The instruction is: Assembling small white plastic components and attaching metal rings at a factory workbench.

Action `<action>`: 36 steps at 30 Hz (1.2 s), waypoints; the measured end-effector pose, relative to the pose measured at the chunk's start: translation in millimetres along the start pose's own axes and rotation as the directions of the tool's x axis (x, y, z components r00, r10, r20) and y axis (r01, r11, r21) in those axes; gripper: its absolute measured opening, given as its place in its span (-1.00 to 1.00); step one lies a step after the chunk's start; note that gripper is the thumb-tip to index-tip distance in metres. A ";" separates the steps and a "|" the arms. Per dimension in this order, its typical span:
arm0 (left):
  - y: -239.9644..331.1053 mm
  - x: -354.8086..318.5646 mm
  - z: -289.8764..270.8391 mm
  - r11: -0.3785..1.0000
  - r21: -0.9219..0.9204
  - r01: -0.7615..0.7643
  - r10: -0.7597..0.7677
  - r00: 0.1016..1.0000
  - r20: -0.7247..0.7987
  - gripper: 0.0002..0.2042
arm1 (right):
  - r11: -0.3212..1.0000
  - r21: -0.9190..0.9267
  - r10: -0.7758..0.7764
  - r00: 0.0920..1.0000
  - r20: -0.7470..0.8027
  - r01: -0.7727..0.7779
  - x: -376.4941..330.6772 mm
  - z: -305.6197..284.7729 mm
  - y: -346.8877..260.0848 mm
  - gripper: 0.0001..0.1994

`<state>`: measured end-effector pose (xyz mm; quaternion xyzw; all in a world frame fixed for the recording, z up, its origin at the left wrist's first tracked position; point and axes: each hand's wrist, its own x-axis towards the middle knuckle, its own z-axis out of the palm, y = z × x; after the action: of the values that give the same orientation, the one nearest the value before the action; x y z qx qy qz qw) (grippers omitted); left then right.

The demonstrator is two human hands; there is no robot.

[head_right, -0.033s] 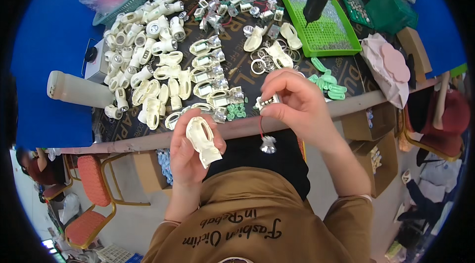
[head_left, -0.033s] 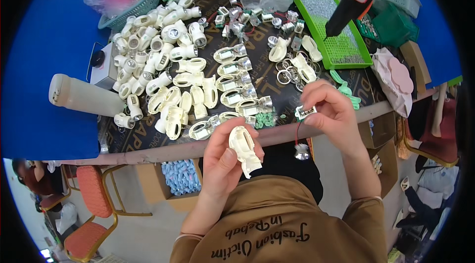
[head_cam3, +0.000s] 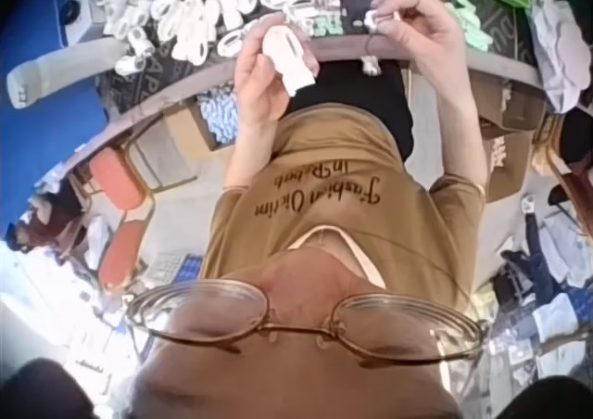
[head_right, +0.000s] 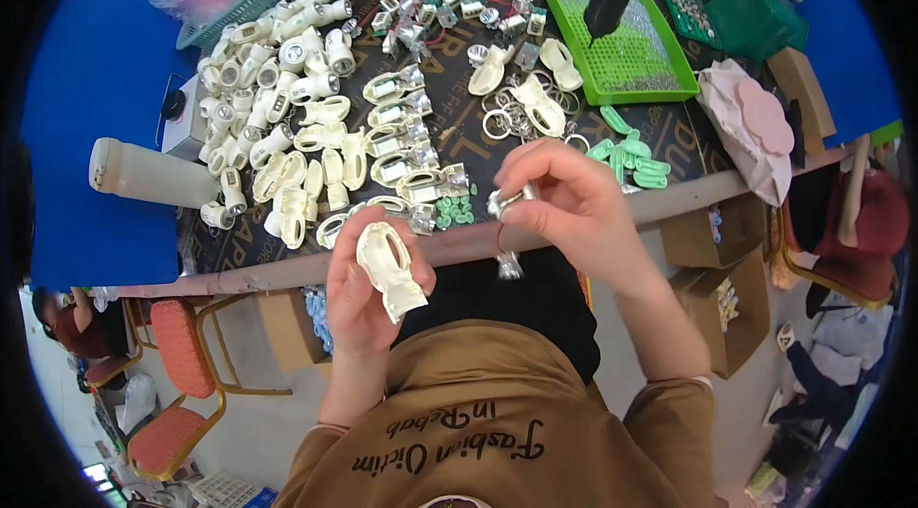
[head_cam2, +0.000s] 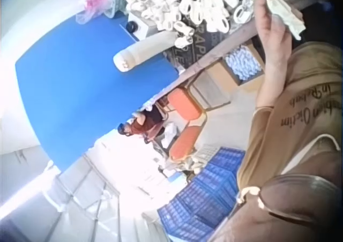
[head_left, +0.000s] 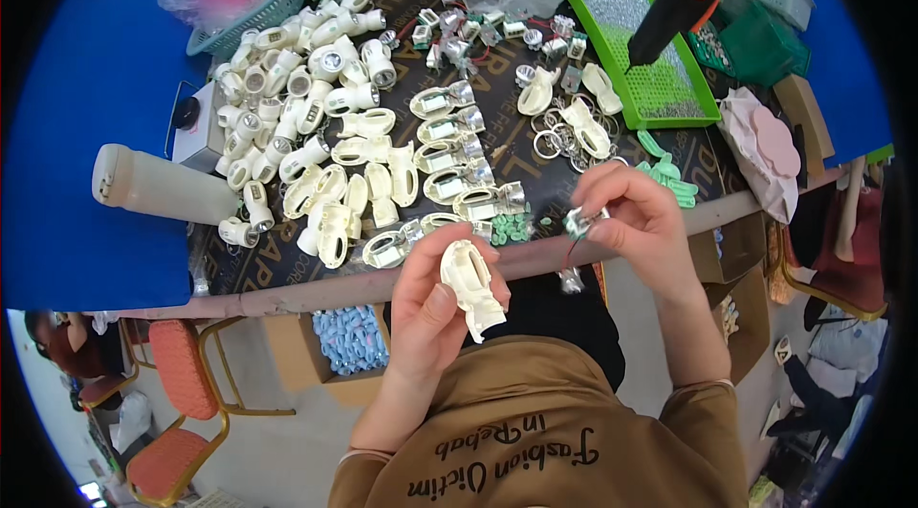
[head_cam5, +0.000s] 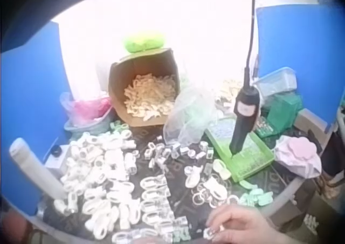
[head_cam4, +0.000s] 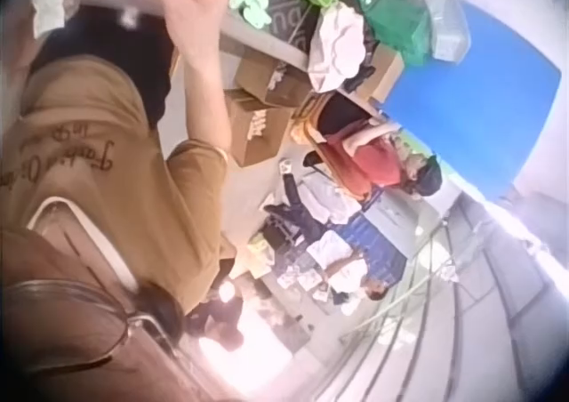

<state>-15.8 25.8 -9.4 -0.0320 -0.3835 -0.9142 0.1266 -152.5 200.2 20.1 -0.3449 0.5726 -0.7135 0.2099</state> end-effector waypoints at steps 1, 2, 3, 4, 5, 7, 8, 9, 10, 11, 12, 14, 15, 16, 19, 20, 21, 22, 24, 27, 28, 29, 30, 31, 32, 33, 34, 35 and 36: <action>-0.6 1.3 0.4 0.999 -0.047 -0.008 0.009 1.000 0.023 -0.49 | 0.993 0.110 0.053 0.999 0.000 -0.052 -4.5 2.6 4.0 -0.83; -1.2 1.7 1.5 0.999 -0.042 -0.008 0.010 1.000 0.028 -0.48 | 0.982 0.158 0.099 0.995 0.026 -0.102 -8.4 6.5 5.7 -0.84; -1.7 2.4 3.3 0.999 -0.037 -0.009 0.010 0.999 0.035 -0.48 | 0.980 0.184 0.082 0.997 -0.001 -0.081 -11.7 12.7 10.0 -0.80; -2.2 3.0 5.1 0.999 -0.032 -0.010 0.011 0.999 0.041 -0.48 | 0.976 0.209 0.066 0.997 -0.028 -0.059 -14.9 18.3 14.4 -0.77; -2.5 4.2 6.7 1.000 -0.023 -0.007 0.008 0.998 0.056 -0.48 | 0.953 0.291 0.086 0.996 -0.001 -0.082 -18.1 20.8 16.3 -0.67; -5.4 3.1 7.1 1.000 -0.001 -0.004 0.004 0.997 0.082 -0.49 | 0.933 0.353 0.087 0.995 -0.057 -0.061 -21.3 33.4 17.4 -0.62; -6.5 0.7 6.9 1.000 0.002 0.008 -0.008 0.996 0.090 -0.50 | 0.914 0.394 0.140 0.986 -0.091 -0.093 -22.7 38.4 14.5 -0.66; -8.8 -0.5 7.2 1.000 0.005 0.013 -0.013 0.996 0.085 -0.50 | 0.911 0.400 0.144 0.985 -0.092 -0.096 -24.2 38.7 18.3 -0.66; -11.0 -1.1 7.3 1.000 0.009 -0.001 0.000 0.995 0.095 -0.50 | 0.913 0.401 0.128 0.987 -0.093 -0.081 -25.6 38.7 24.1 -0.69; -12.3 -2.1 6.8 1.000 0.013 -0.016 0.015 0.994 0.107 -0.51 | 0.914 0.400 0.112 0.989 -0.095 -0.065 -26.9 39.2 27.6 -0.72; -13.1 -3.4 6.6 1.000 -0.007 -0.011 0.012 0.993 0.115 -0.52 | 0.869 0.486 0.172 0.976 -0.134 -0.087 -28.0 46.7 26.2 -0.77; -16.7 -4.2 7.7 1.000 -0.005 -0.030 0.031 0.993 0.116 -0.52 | 0.848 0.516 0.211 0.970 -0.124 -0.118 -29.9 54.1 24.6 -0.77; -18.1 -5.1 8.0 0.998 0.001 -0.056 0.055 0.992 0.117 -0.52 | 0.824 0.547 0.244 0.964 -0.107 -0.148 -30.7 56.9 24.2 -0.76; -19.3 -6.2 9.0 0.999 0.003 -0.054 0.054 0.992 0.114 -0.52 | 0.857 0.488 0.256 0.959 -0.121 -0.167 -31.1 58.3 21.8 -0.76; -20.3 -8.1 11.0 0.995 0.055 -0.081 0.078 0.995 0.059 -0.54 | 0.909 0.370 0.259 0.956 -0.138 -0.193 -30.5 61.6 17.8 -0.78; -19.8 -8.3 11.0 0.996 0.052 -0.076 0.073 0.996 0.060 -0.54 | 0.908 0.372 0.260 0.955 -0.140 -0.193 -30.2 61.9 17.7 -0.78; -19.6 -8.6 11.2 0.996 0.048 -0.072 0.069 0.996 0.060 -0.54 | 0.938 0.297 0.226 0.964 -0.137 -0.178 -29.7 60.9 17.9 -0.78; -18.7 -9.3 12.1 0.996 0.048 -0.070 0.067 0.996 0.058 -0.54 | 0.962 0.220 0.193 0.973 -0.131 -0.161 -29.0 60.2 18.6 -0.79; -16.6 -10.8 14.2 0.993 0.101 -0.064 0.066 0.998 -0.016 -0.55 | 0.971 0.221 0.127 0.980 -0.155 -0.091 -27.1 59.1 20.3 -0.79; -16.8 -8.6 5.0 0.986 0.092 -0.140 0.136 0.990 0.047 -0.52 | 0.970 0.244 0.061 0.972 -0.225 -0.004 -25.0 57.9 16.4 -0.79; -15.3 -9.6 4.9 0.986 0.095 -0.141 0.137 0.990 0.043 -0.52 | 0.985 0.170 0.042 0.979 -0.201 -0.007 -24.1 53.2 14.8 -0.79; -13.3 -10.7 5.8 0.982 0.127 -0.137 0.141 0.990 -0.016 -0.51 | 0.995 0.096 0.024 0.984 -0.175 -0.007 -22.6 49.3 12.7 -0.78; -11.8 -11.5 5.9 0.979 0.159 -0.131 0.144 0.987 -0.073 -0.49 | 0.997 0.073 0.033 0.989 -0.141 -0.022 -20.5 47.4 9.0 -0.79; -10.9 -12.0 4.8 0.978 0.161 -0.130 0.144 0.987 -0.075 -0.49 | 0.997 0.075 0.034 0.990 -0.140 -0.023 -19.3 48.5 5.8 -0.79; -10.0 -12.4 3.5 0.971 0.197 -0.137 0.152 0.986 -0.065 -0.49 | 0.995 0.077 0.071 0.990 -0.123 -0.062 -18.1 50.5 3.1 -0.79; -9.7 -12.3 3.1 0.963 0.229 -0.143 0.159 0.986 -0.053 -0.50 | 0.992 0.076 0.108 0.988 -0.108 -0.100 -17.2 52.2 0.3 -0.80; -9.3 -12.3 3.6 0.963 0.229 -0.143 0.159 0.986 -0.053 -0.50 | 0.992 0.076 0.108 0.988 -0.108 -0.100 -17.1 54.4 -1.9 -0.80; -8.7 -12.3 4.5 0.950 0.268 -0.160 0.178 0.983 -0.043 -0.51 | 0.993 0.005 0.117 0.985 -0.127 -0.117 -17.5 57.0 -4.0 -0.79; -8.3 -12.8 4.6 0.934 0.309 -0.178 0.198 0.980 -0.035 -0.52 | 0.989 -0.064 0.123 0.982 -0.143 -0.134 -17.2 59.3 -5.1 -0.79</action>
<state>-5.8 37.3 -13.8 -0.0186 -0.5104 -0.8286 0.2292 -97.0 173.6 27.0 -0.2642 0.6325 -0.6994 0.2025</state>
